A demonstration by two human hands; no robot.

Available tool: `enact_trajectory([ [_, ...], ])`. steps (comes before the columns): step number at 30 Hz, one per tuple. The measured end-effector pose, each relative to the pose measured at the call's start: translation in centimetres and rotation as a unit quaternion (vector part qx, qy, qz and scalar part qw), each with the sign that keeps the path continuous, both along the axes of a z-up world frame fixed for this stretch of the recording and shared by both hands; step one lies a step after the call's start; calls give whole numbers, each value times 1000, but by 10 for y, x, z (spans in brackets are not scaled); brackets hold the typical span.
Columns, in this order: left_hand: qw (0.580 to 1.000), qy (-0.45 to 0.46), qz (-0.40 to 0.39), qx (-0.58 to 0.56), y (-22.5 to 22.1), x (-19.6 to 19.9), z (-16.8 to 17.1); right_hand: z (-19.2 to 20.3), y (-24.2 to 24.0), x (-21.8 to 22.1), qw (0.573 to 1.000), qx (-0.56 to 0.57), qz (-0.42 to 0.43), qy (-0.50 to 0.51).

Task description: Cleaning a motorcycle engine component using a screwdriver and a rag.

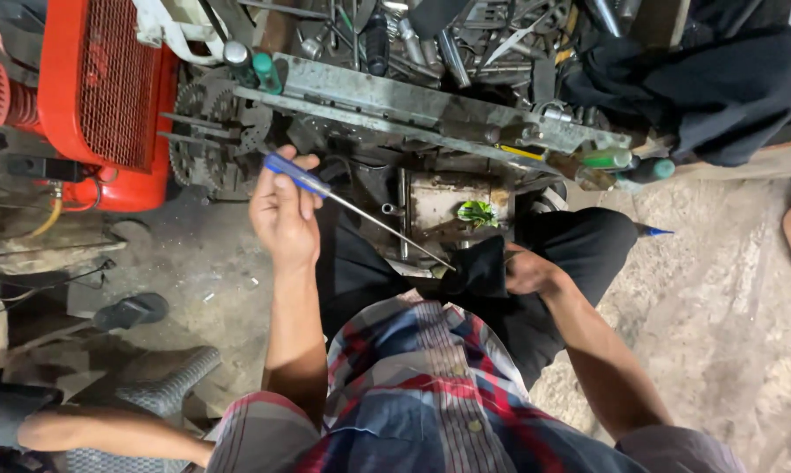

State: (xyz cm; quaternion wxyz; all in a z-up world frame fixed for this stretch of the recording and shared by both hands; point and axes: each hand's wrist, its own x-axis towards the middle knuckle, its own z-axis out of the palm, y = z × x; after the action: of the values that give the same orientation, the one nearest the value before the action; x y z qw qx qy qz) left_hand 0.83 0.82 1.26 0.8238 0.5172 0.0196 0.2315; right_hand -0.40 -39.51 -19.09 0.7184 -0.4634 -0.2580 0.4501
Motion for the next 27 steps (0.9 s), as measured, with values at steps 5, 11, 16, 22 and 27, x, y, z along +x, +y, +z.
enact_trajectory([
  [5, 998, 14, -31, 45, -21, 0, 11, 20, 33, 24, 966, 117, 52, 226],
  [11, 988, 35, -102, 112, -42, -8, 19, 85, 79, 57, 912, -49, -78, -400],
  [16, 974, 35, -176, 140, -62, -15, 29, 129, 106, 56, 933, -39, -152, -325],
  [22, 969, -5, -225, 98, -67, -14, 34, 172, 120, 52, 884, -60, -202, -417],
  [27, 984, 34, -78, 156, -83, -15, 1, 193, 126, 45, 855, -61, -272, -437],
])
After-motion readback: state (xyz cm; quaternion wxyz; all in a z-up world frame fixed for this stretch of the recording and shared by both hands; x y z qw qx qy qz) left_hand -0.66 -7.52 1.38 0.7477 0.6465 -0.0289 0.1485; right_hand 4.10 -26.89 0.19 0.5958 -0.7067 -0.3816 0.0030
